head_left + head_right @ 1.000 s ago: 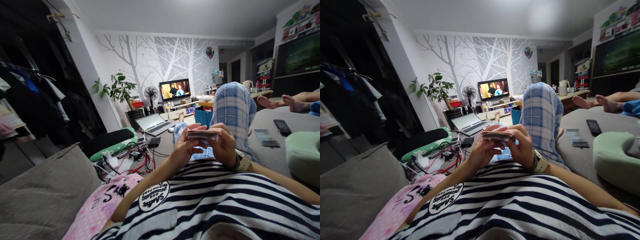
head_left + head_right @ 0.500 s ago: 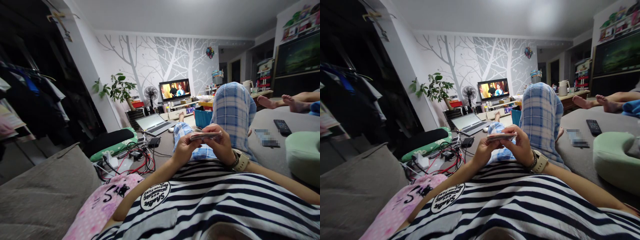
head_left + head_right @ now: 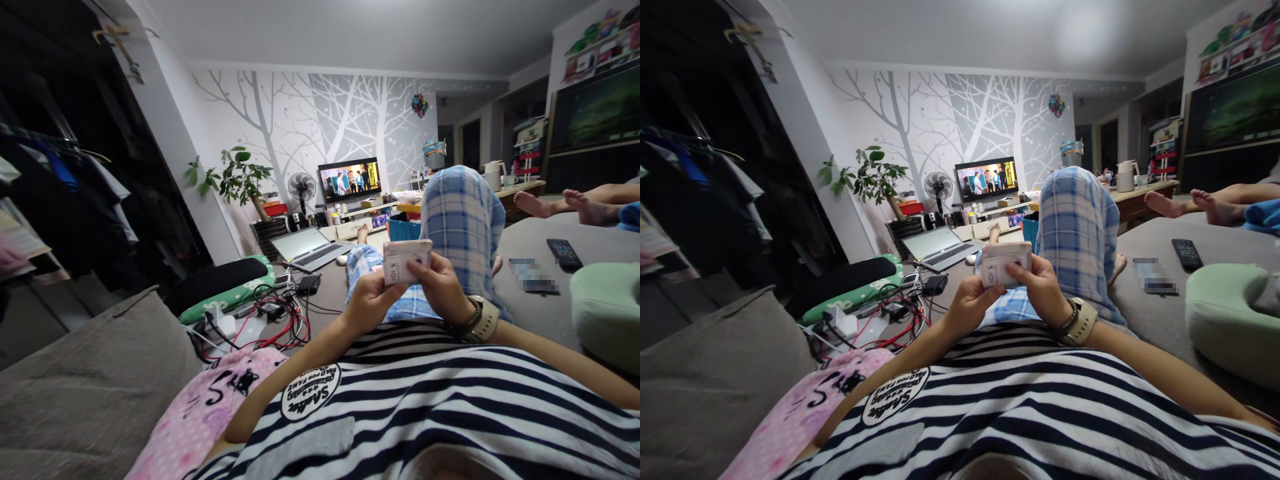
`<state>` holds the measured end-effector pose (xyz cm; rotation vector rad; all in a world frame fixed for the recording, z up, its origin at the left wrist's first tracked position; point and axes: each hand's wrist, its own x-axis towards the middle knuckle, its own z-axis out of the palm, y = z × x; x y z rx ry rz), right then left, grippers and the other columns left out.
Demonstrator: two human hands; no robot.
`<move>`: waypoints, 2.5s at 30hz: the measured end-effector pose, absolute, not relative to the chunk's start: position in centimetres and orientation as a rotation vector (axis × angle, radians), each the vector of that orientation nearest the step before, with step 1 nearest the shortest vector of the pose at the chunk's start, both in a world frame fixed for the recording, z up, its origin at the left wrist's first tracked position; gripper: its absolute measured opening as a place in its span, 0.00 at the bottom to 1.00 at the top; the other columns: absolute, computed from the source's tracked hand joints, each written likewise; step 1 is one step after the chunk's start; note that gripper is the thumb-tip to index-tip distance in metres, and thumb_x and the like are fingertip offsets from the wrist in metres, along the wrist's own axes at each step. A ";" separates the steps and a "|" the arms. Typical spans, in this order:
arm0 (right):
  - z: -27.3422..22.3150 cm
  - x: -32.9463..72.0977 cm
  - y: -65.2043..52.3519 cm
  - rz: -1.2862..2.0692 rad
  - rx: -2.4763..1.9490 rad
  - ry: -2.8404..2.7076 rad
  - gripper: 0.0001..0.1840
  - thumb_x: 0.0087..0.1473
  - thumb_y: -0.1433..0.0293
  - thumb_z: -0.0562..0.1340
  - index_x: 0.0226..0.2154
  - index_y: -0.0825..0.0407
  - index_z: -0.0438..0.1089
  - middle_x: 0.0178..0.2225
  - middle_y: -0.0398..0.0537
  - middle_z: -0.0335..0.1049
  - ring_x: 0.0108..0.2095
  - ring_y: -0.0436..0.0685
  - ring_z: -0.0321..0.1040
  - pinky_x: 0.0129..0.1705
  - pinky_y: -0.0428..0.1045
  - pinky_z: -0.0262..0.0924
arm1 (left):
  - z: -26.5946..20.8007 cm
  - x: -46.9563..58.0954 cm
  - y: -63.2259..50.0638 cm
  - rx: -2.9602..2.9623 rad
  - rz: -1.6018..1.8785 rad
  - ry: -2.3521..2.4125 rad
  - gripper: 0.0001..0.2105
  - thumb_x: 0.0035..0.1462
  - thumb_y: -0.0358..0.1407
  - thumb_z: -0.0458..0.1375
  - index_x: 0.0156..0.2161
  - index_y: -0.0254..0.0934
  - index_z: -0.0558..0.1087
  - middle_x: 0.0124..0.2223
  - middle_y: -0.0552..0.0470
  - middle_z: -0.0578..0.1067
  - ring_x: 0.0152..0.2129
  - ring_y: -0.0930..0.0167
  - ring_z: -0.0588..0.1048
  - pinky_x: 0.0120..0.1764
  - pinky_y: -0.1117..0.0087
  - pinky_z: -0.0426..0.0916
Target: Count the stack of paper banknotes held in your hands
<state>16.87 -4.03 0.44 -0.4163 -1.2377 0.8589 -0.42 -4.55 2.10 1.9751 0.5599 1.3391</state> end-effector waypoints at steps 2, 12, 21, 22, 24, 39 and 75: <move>0.8 16.7 -4.3 0.973 -0.393 -1.210 0.26 0.44 0.46 0.81 0.35 0.48 0.83 0.34 0.48 0.85 0.36 0.64 0.79 0.45 0.59 0.76 | 2.5 -0.8 -4.8 2.193 1.324 0.523 0.20 0.62 0.54 0.71 0.30 0.38 0.82 0.30 0.48 0.78 0.31 0.64 0.75 0.41 0.62 0.73; 0.3 16.5 -4.5 0.948 -0.337 -1.091 0.24 0.42 0.48 0.84 0.31 0.47 0.82 0.28 0.43 0.81 0.27 0.55 0.71 0.31 0.51 0.68 | 1.7 -0.5 -4.1 1.970 1.161 0.546 0.22 0.60 0.57 0.70 0.37 0.36 0.83 0.39 0.45 0.84 0.38 0.61 0.82 0.44 0.60 0.77; -0.2 16.5 -3.9 0.863 -0.358 -1.123 0.28 0.46 0.42 0.80 0.36 0.46 0.81 0.33 0.48 0.84 0.34 0.62 0.78 0.41 0.58 0.75 | 2.3 0.0 -4.4 1.590 1.052 0.568 0.31 0.43 0.60 0.81 0.41 0.35 0.85 0.43 0.41 0.87 0.43 0.53 0.88 0.42 0.64 0.78; -0.2 16.5 -3.8 0.866 -0.369 -1.130 0.29 0.46 0.41 0.80 0.37 0.46 0.81 0.34 0.48 0.84 0.35 0.63 0.78 0.41 0.58 0.76 | 2.3 0.1 -4.3 1.584 1.055 0.578 0.32 0.43 0.61 0.80 0.41 0.35 0.85 0.44 0.40 0.87 0.44 0.52 0.88 0.42 0.64 0.78; 0.0 16.4 -3.7 0.885 -0.390 -1.141 0.30 0.45 0.40 0.80 0.37 0.46 0.81 0.35 0.49 0.84 0.36 0.63 0.79 0.42 0.58 0.76 | 2.1 0.1 -4.1 1.569 1.055 0.598 0.31 0.45 0.61 0.80 0.41 0.34 0.85 0.44 0.38 0.87 0.44 0.51 0.88 0.40 0.64 0.78; -0.3 16.7 -1.3 0.684 -0.555 -1.215 0.32 0.48 0.40 0.78 0.41 0.45 0.73 0.30 0.40 0.75 0.32 0.57 0.70 0.38 0.53 0.66 | 1.9 1.3 -3.2 1.120 1.376 0.766 0.09 0.68 0.38 0.63 0.43 0.35 0.83 0.36 0.42 0.86 0.35 0.57 0.89 0.35 0.65 0.80; -0.6 16.7 -3.3 0.319 -0.625 -1.427 0.21 0.61 0.46 0.72 0.32 0.45 0.79 0.27 0.44 0.76 0.29 0.57 0.66 0.34 0.53 0.63 | 1.9 1.5 -2.6 0.804 1.360 0.675 0.12 0.70 0.32 0.58 0.51 0.34 0.83 0.36 0.47 0.86 0.30 0.67 0.83 0.38 0.68 0.81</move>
